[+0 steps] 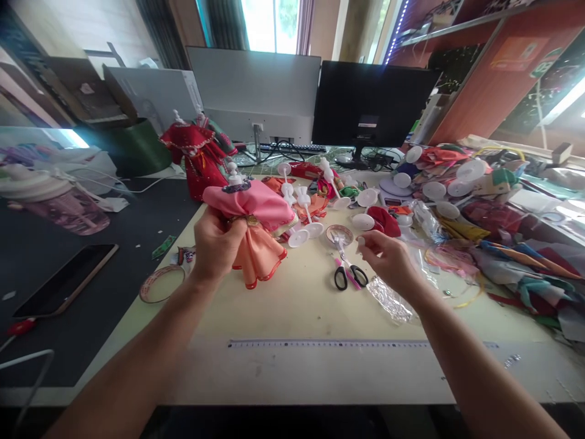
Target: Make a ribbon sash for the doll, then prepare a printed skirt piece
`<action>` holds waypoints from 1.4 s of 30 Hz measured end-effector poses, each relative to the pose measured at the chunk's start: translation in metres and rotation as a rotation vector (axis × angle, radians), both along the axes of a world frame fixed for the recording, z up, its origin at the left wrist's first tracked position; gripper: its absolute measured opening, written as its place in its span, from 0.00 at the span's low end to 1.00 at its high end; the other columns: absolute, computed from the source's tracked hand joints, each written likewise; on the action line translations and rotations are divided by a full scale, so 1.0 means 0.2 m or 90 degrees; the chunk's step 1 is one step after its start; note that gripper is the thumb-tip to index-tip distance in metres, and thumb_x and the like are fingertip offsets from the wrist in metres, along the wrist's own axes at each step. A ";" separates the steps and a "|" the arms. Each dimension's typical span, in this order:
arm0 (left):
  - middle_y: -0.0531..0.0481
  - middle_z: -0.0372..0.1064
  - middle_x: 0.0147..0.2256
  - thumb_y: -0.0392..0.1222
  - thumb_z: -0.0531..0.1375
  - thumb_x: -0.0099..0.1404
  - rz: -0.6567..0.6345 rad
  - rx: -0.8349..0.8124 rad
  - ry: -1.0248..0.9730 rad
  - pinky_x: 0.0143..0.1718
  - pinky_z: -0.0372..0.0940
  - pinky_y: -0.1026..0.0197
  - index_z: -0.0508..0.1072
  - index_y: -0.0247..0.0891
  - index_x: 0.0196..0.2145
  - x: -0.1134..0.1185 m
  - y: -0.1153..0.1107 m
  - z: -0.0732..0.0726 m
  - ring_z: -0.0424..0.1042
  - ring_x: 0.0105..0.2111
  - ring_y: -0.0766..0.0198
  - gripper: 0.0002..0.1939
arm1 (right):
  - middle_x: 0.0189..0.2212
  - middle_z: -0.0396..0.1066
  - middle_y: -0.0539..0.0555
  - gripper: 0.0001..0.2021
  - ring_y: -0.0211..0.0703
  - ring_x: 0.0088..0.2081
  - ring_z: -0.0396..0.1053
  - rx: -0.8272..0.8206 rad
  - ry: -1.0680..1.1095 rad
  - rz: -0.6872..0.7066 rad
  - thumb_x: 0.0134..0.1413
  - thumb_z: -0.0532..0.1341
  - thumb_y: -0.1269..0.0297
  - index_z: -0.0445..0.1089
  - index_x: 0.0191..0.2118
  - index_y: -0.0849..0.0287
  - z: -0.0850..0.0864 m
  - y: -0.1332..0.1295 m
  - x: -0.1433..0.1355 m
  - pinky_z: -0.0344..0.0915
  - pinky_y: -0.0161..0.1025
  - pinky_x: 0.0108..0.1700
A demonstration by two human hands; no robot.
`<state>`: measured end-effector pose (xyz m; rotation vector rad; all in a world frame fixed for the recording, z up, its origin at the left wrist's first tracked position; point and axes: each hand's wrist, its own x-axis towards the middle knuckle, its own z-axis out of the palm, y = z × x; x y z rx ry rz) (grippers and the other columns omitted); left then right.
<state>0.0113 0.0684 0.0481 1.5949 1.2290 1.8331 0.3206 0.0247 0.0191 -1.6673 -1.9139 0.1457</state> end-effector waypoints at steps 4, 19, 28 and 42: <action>0.56 0.61 0.22 0.32 0.59 0.51 0.027 -0.019 0.012 0.26 0.62 0.65 0.65 0.38 0.27 0.02 -0.04 0.01 0.61 0.23 0.69 0.06 | 0.28 0.73 0.53 0.06 0.42 0.30 0.73 0.073 0.197 0.058 0.53 0.59 0.61 0.66 0.34 0.57 0.10 -0.10 -0.28 0.68 0.39 0.33; 0.53 0.65 0.26 0.34 0.61 0.54 -0.005 -0.035 -0.015 0.27 0.65 0.64 0.67 0.37 0.30 0.01 -0.11 0.00 0.65 0.25 0.68 0.06 | 0.24 0.69 0.47 0.04 0.34 0.25 0.68 0.364 0.192 0.081 0.54 0.56 0.70 0.65 0.29 0.57 0.17 -0.02 -0.91 0.65 0.35 0.30; 0.53 0.65 0.27 0.37 0.63 0.55 -0.041 -0.055 -0.028 0.28 0.65 0.64 0.67 0.38 0.33 0.01 -0.11 -0.02 0.66 0.26 0.68 0.08 | 0.18 0.65 0.47 0.06 0.32 0.20 0.61 0.327 0.087 0.048 0.54 0.55 0.70 0.64 0.27 0.58 0.21 -0.01 -0.92 0.57 0.33 0.23; 0.49 0.63 0.38 0.38 0.58 0.62 -0.164 0.009 -0.034 0.43 0.64 0.59 0.60 0.41 0.43 0.04 -0.09 -0.06 0.66 0.38 0.64 0.12 | 0.11 0.51 0.45 0.08 0.30 0.14 0.42 0.330 -0.170 0.032 0.52 0.51 0.70 0.62 0.25 0.60 0.29 0.00 -0.94 0.37 0.32 0.18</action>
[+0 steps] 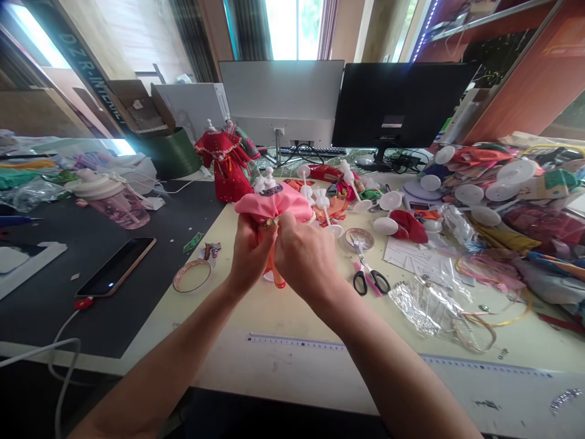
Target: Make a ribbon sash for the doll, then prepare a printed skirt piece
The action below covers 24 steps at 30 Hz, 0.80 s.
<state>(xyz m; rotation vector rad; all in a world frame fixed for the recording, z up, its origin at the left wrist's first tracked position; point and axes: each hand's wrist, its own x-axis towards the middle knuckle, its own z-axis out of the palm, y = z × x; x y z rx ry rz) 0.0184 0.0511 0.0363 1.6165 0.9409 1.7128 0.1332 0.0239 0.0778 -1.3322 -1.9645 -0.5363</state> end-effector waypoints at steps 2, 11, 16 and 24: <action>0.49 0.63 0.37 0.38 0.58 0.62 0.007 -0.001 0.004 0.42 0.64 0.59 0.60 0.41 0.43 0.00 0.00 0.00 0.66 0.37 0.64 0.12 | 0.11 0.51 0.45 0.08 0.30 0.14 0.41 0.001 -0.008 -0.004 0.51 0.51 0.70 0.62 0.24 0.60 0.00 0.00 -0.01 0.37 0.32 0.18; 0.50 0.63 0.37 0.36 0.56 0.63 0.003 0.004 0.000 0.42 0.64 0.59 0.60 0.41 0.45 0.02 -0.03 0.01 0.66 0.37 0.64 0.13 | 0.11 0.51 0.45 0.09 0.31 0.15 0.41 -0.006 -0.029 -0.026 0.51 0.50 0.71 0.63 0.24 0.61 0.00 -0.02 -0.02 0.38 0.33 0.18; 0.50 0.65 0.36 0.35 0.56 0.62 0.011 0.004 -0.005 0.39 0.65 0.59 0.60 0.41 0.44 0.02 -0.03 0.01 0.67 0.35 0.65 0.12 | 0.11 0.51 0.45 0.08 0.31 0.15 0.41 -0.015 -0.023 -0.025 0.51 0.50 0.71 0.64 0.25 0.61 0.00 -0.01 -0.02 0.38 0.33 0.19; 0.49 0.66 0.37 0.33 0.56 0.61 0.052 -0.003 0.011 0.39 0.64 0.58 0.61 0.40 0.43 0.03 -0.03 0.00 0.67 0.36 0.64 0.12 | 0.12 0.56 0.47 0.08 0.32 0.15 0.45 -0.007 -0.006 -0.016 0.51 0.51 0.72 0.66 0.26 0.62 -0.02 0.00 -0.03 0.40 0.34 0.19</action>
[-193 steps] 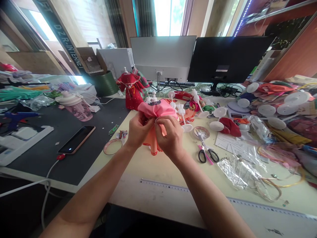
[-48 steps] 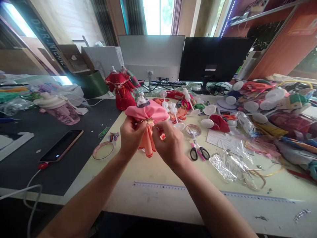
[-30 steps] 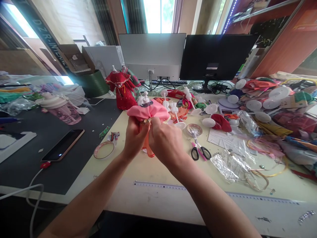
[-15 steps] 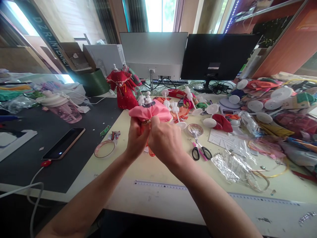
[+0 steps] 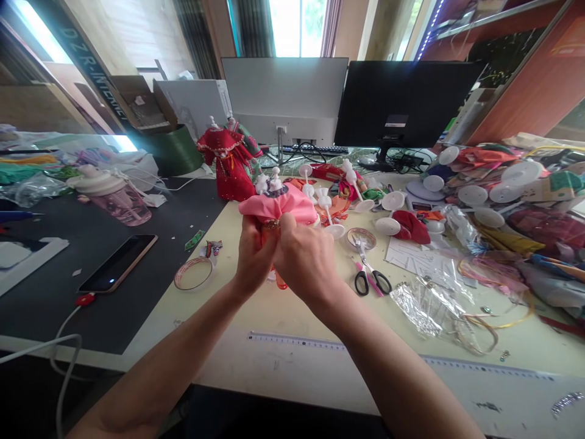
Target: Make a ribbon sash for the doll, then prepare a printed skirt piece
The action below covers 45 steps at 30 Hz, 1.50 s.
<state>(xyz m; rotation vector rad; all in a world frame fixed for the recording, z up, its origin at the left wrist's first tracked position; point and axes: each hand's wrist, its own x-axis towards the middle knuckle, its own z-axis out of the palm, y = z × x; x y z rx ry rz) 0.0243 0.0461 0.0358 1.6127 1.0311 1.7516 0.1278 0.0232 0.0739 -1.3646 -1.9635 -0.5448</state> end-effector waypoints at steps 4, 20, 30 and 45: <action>0.51 0.66 0.34 0.30 0.55 0.59 0.027 -0.016 0.011 0.35 0.64 0.59 0.61 0.41 0.41 0.01 0.00 0.00 0.66 0.33 0.65 0.12 | 0.13 0.59 0.48 0.09 0.33 0.15 0.49 -0.041 0.024 0.025 0.53 0.52 0.71 0.68 0.28 0.62 0.00 -0.01 0.02 0.42 0.34 0.20; 0.54 0.61 0.31 0.29 0.56 0.57 0.024 0.007 -0.022 0.35 0.62 0.61 0.60 0.40 0.40 0.01 0.00 -0.01 0.63 0.30 0.67 0.14 | 0.15 0.60 0.47 0.09 0.33 0.17 0.52 -0.120 0.095 0.069 0.55 0.53 0.69 0.70 0.33 0.62 0.02 -0.08 0.07 0.48 0.34 0.22; 0.51 0.65 0.33 0.32 0.55 0.62 -0.003 0.010 -0.019 0.36 0.64 0.59 0.60 0.41 0.44 0.02 -0.01 -0.02 0.66 0.32 0.65 0.13 | 0.12 0.55 0.46 0.07 0.32 0.15 0.45 -0.085 0.033 0.028 0.50 0.52 0.71 0.64 0.25 0.61 0.03 -0.04 0.04 0.41 0.34 0.20; 0.55 0.62 0.28 0.32 0.56 0.60 0.049 0.011 0.025 0.29 0.61 0.62 0.60 0.41 0.38 0.01 -0.02 -0.02 0.64 0.26 0.67 0.10 | 0.16 0.64 0.49 0.10 0.32 0.16 0.50 -0.095 0.058 0.052 0.54 0.50 0.71 0.69 0.31 0.62 -0.02 -0.06 0.03 0.42 0.33 0.21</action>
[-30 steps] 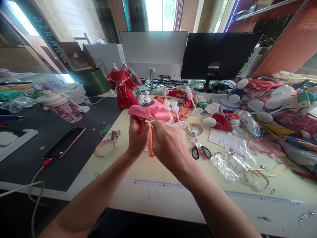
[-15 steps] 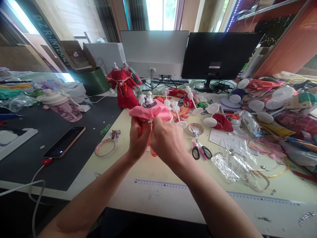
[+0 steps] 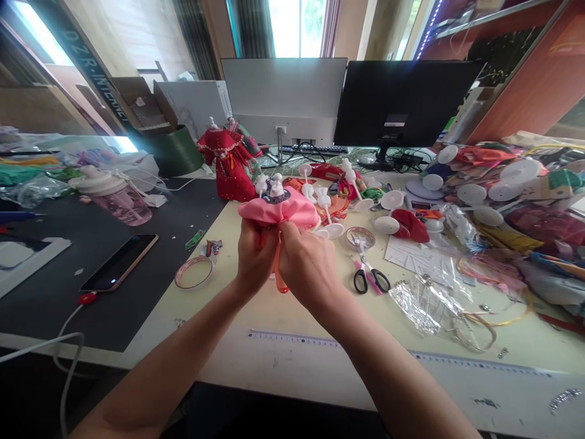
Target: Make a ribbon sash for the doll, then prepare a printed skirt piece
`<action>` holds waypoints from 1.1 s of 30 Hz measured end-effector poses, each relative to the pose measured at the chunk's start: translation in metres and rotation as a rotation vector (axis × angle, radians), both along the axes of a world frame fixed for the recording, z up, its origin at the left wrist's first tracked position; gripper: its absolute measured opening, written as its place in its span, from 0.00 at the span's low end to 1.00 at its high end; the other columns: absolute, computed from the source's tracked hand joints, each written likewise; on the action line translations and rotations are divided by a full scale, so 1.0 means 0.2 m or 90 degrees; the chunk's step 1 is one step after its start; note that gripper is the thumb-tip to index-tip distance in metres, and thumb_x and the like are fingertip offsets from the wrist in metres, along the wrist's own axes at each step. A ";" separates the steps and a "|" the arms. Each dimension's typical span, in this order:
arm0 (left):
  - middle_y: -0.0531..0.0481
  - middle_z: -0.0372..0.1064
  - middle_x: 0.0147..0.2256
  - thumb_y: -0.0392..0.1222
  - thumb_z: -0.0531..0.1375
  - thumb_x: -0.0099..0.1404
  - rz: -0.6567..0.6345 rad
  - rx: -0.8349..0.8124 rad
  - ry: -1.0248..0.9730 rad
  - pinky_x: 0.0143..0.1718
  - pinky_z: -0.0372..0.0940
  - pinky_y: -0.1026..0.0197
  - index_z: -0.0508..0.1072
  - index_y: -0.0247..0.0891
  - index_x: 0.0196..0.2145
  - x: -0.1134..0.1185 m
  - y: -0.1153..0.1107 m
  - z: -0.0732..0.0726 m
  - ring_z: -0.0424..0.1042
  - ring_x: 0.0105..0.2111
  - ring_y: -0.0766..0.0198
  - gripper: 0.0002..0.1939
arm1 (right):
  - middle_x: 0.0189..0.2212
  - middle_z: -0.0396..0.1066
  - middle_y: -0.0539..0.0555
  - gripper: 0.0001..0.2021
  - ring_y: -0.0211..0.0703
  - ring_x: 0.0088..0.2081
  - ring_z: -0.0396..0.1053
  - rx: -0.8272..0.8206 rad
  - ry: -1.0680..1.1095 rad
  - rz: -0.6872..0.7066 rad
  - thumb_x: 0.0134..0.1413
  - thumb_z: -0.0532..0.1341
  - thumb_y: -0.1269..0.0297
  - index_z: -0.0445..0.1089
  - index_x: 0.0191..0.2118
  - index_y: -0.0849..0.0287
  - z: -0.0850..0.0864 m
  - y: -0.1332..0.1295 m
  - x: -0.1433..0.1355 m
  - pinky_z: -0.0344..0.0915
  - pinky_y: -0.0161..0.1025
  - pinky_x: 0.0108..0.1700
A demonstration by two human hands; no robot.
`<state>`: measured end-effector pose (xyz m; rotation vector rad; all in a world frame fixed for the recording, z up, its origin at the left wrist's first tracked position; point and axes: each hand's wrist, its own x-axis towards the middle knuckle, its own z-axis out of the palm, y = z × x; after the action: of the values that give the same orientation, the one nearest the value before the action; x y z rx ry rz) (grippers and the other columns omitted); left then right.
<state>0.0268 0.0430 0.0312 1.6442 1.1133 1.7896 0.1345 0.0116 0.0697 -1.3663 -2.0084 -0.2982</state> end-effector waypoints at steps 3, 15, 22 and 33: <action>0.54 0.63 0.28 0.31 0.55 0.59 0.025 0.001 -0.010 0.29 0.62 0.62 0.60 0.41 0.37 0.01 0.00 0.00 0.64 0.27 0.67 0.09 | 0.17 0.66 0.50 0.11 0.32 0.17 0.51 -0.051 0.013 0.021 0.55 0.50 0.70 0.70 0.35 0.62 0.02 -0.01 0.01 0.44 0.33 0.22; 0.55 0.59 0.27 0.31 0.56 0.57 0.032 -0.013 -0.043 0.30 0.61 0.61 0.60 0.41 0.36 0.02 0.02 0.02 0.61 0.26 0.67 0.10 | 0.20 0.68 0.51 0.15 0.35 0.19 0.60 -0.073 0.053 0.048 0.57 0.49 0.69 0.69 0.46 0.62 0.04 -0.07 0.04 0.50 0.33 0.23; 0.55 0.59 0.27 0.32 0.56 0.58 0.025 -0.016 -0.035 0.30 0.60 0.61 0.61 0.41 0.37 0.02 0.01 0.02 0.60 0.25 0.68 0.10 | 0.18 0.64 0.49 0.10 0.34 0.18 0.56 -0.016 0.078 -0.003 0.57 0.50 0.68 0.67 0.39 0.62 0.01 -0.03 0.02 0.48 0.33 0.22; 0.55 0.61 0.27 0.35 0.56 0.60 0.027 0.004 -0.019 0.29 0.60 0.61 0.60 0.41 0.38 0.02 0.02 -0.01 0.62 0.25 0.68 0.09 | 0.14 0.60 0.48 0.09 0.33 0.16 0.51 0.028 0.017 -0.029 0.57 0.48 0.68 0.64 0.31 0.60 0.02 0.01 -0.01 0.43 0.33 0.21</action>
<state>0.0305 0.0462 0.0295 1.6038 1.1381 1.8406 0.1323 0.0130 0.0741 -1.3822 -1.9402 -0.3419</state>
